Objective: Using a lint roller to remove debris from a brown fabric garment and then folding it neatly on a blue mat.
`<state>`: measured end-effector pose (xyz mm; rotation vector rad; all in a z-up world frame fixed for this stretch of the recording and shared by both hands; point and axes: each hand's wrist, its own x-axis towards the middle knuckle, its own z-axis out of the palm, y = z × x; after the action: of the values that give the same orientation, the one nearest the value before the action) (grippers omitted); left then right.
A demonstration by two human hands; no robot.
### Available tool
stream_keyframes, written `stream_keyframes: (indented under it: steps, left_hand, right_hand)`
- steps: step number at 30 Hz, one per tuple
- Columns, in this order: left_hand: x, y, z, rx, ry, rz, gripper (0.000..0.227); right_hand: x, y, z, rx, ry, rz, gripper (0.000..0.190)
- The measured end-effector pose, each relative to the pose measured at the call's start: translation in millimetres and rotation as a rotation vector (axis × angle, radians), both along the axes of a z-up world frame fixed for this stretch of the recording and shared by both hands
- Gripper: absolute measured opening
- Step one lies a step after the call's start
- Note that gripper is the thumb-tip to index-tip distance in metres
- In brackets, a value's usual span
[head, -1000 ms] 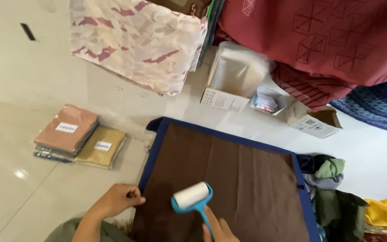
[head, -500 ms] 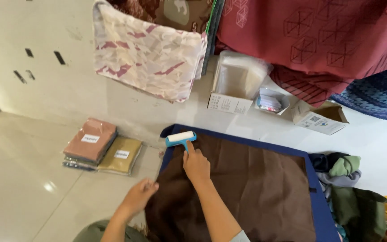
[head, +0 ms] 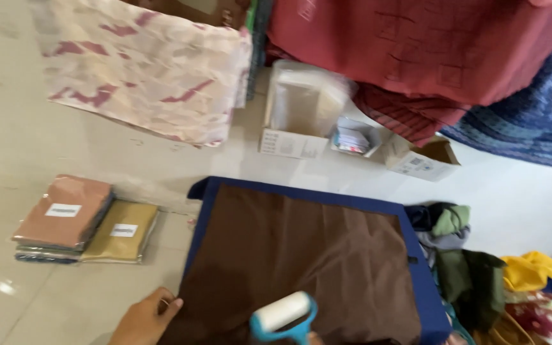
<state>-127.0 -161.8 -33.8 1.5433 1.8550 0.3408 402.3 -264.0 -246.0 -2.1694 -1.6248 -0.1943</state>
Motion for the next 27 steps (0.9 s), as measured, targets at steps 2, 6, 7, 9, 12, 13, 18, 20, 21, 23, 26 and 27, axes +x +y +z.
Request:
stream_keyframes:
  steps: [2, 6, 7, 9, 12, 13, 18, 20, 21, 23, 26, 27]
  left_hand:
    - [9.0, -2.7, 30.6, -0.017, 0.008, 0.012, 0.034]
    - [25.1, 0.9, 30.5, 0.173, -0.098, 0.159, 0.032]
    - [26.8, 3.7, 17.4, 0.278, -0.124, 0.174, 0.033]
    - [27.3, 1.3, 2.7, 0.326, -0.188, 0.196, 0.031]
    - [25.9, 2.0, -21.6, 0.422, -0.293, 0.253, 0.027]
    - [23.2, 2.6, -29.0, 0.469, -0.331, 0.277, 0.024]
    - [16.6, -5.6, -18.8, 0.460, -0.160, 0.231, 0.027]
    - [23.7, -15.8, 2.7, 0.457, -0.128, 0.228, 0.028]
    - [27.7, -20.8, 14.5, 0.420, -0.136, 0.235, 0.028]
    - [25.2, -23.5, 19.7, 0.389, -0.143, 0.241, 0.029]
    - [13.4, -28.4, 7.7, 0.310, -0.014, 0.235, 0.041]
    - [14.4, -33.9, 10.9, 0.288, -0.069, 0.245, 0.035]
  right_hand:
    - [72.6, 13.3, -48.3, -0.151, 0.004, -0.118, 0.017]
    - [30.5, 30.9, 131.4, -0.074, 0.199, -0.254, 0.025]
    - [-7.9, -22.3, 283.5, 0.163, 0.373, -0.239, 0.042]
    - [12.7, -11.0, 296.8, 0.221, 0.663, -0.267, 0.033]
    - [27.6, -11.6, 298.4, 0.355, 0.904, -0.304, 0.023]
    - [27.8, -14.3, 295.9, 0.411, 0.859, -0.325, 0.020]
    - [36.8, -35.3, 276.4, 0.459, 0.420, -0.424, 0.027]
    - [40.3, -41.9, 278.5, 0.450, 0.408, -0.404, 0.027]
    - [42.1, -46.4, 279.1, 0.395, 0.486, -0.444, 0.029]
    - [44.8, -51.4, 279.3, 0.345, 0.567, -0.481, 0.031]
    - [48.4, -56.5, 275.5, 0.340, 0.672, -0.440, 0.031]
    - [50.3, -57.0, 273.5, 0.361, 0.699, -0.385, 0.028]
